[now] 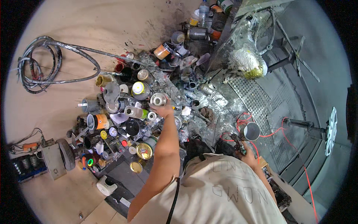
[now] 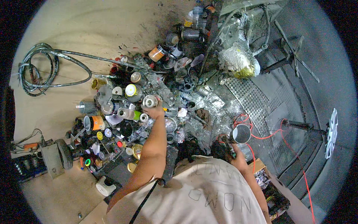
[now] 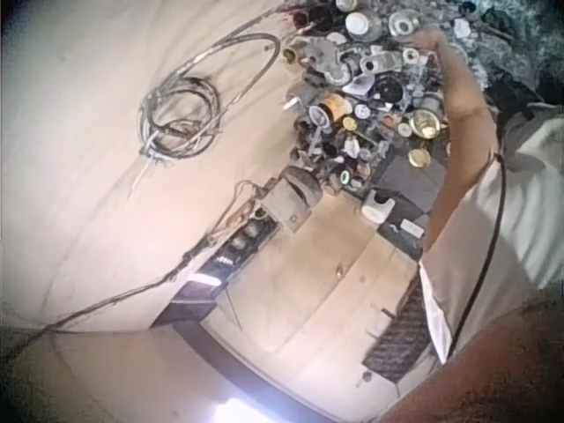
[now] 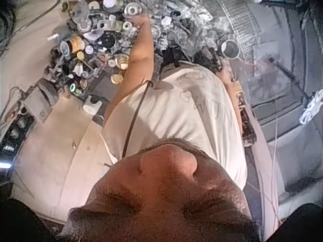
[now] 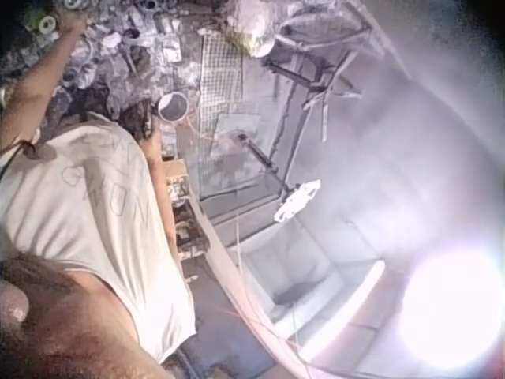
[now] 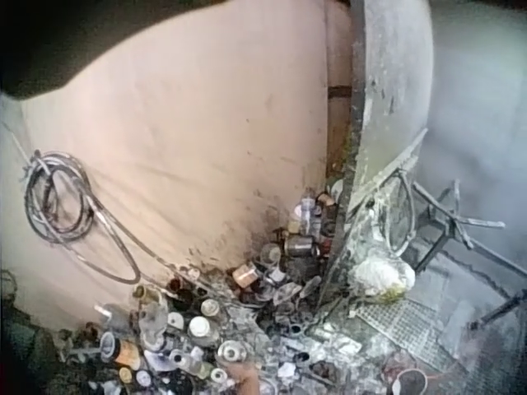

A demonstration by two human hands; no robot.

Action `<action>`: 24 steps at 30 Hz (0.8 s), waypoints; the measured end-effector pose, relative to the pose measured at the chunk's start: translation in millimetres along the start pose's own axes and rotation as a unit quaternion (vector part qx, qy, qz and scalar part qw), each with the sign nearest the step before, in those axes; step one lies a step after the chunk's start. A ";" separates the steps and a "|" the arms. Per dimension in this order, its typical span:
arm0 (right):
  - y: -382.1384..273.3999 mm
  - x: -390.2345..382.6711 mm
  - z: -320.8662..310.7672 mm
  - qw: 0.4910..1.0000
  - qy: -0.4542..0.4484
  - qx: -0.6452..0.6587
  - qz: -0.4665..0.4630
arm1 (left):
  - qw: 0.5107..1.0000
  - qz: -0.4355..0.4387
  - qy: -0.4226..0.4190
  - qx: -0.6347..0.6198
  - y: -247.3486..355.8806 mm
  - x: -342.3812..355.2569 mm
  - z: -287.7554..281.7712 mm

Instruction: Painting an automotive wheel rim using a spray gun and mixing paint products.

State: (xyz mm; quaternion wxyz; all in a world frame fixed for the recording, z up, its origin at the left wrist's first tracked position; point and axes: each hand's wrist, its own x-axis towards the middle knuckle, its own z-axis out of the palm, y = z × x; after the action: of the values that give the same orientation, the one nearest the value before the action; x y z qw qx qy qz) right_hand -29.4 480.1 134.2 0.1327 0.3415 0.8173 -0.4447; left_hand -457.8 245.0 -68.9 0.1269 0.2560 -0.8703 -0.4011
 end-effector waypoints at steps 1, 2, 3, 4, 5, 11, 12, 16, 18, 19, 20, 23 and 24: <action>2.9 -0.3 -1.1 1.000 0.002 0.019 0.000 | 1.000 0.002 -0.020 0.007 0.6 -0.9 -2.2; 5.7 0.2 -2.8 0.999 0.003 0.037 -0.002 | 0.999 -0.010 -0.048 0.020 1.1 -1.9 -4.5; 8.6 1.8 -5.3 0.999 0.002 0.040 -0.007 | 0.999 0.007 -0.034 0.013 1.6 -3.3 -6.8; 12.3 3.9 -8.5 0.998 0.012 0.033 -0.043 | 0.998 -0.003 -0.056 0.011 1.5 -5.4 -9.2; 16.8 6.5 -12.3 0.996 0.024 0.029 -0.085 | 0.997 -0.017 -0.071 0.024 1.4 -8.1 -10.8; 77.0 16.8 -41.0 0.996 -0.034 0.085 -0.014 | 0.994 -0.023 -0.102 0.039 -11.1 -28.4 -20.7; 91.9 17.8 -44.8 0.996 -0.035 0.081 -0.007 | 0.992 0.011 -0.099 0.074 -15.4 -30.9 -24.0; 156.2 15.8 -65.8 0.992 0.011 0.020 -0.124 | 0.977 0.008 -0.188 -0.102 -24.2 -38.7 -30.5; 181.4 7.9 -76.6 0.996 -0.006 0.026 -0.088 | 0.988 0.063 -0.139 -0.027 -25.4 -67.5 -33.0; 191.3 2.4 -83.3 0.997 -0.014 0.029 -0.070 | 0.989 0.083 -0.119 0.038 -23.4 -92.9 -31.0; 198.5 -2.6 -89.8 0.998 -0.017 0.032 -0.046 | 0.971 0.147 -0.107 0.155 -15.5 -120.7 -24.1; 210.3 -21.6 -108.8 0.999 0.010 0.051 -0.007 | 0.859 0.169 -0.446 0.188 3.6 -251.6 -21.1; 212.3 -26.1 -114.1 1.000 0.005 0.025 0.014 | 0.778 0.112 -0.615 0.063 12.3 -301.6 -22.5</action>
State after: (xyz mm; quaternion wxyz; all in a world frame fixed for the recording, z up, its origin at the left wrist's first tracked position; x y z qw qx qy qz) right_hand 143.3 640.7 77.7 0.1259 0.3589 0.8016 -0.4612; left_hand -200.1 402.6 -49.7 -0.4080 -0.1373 -0.8091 -0.4000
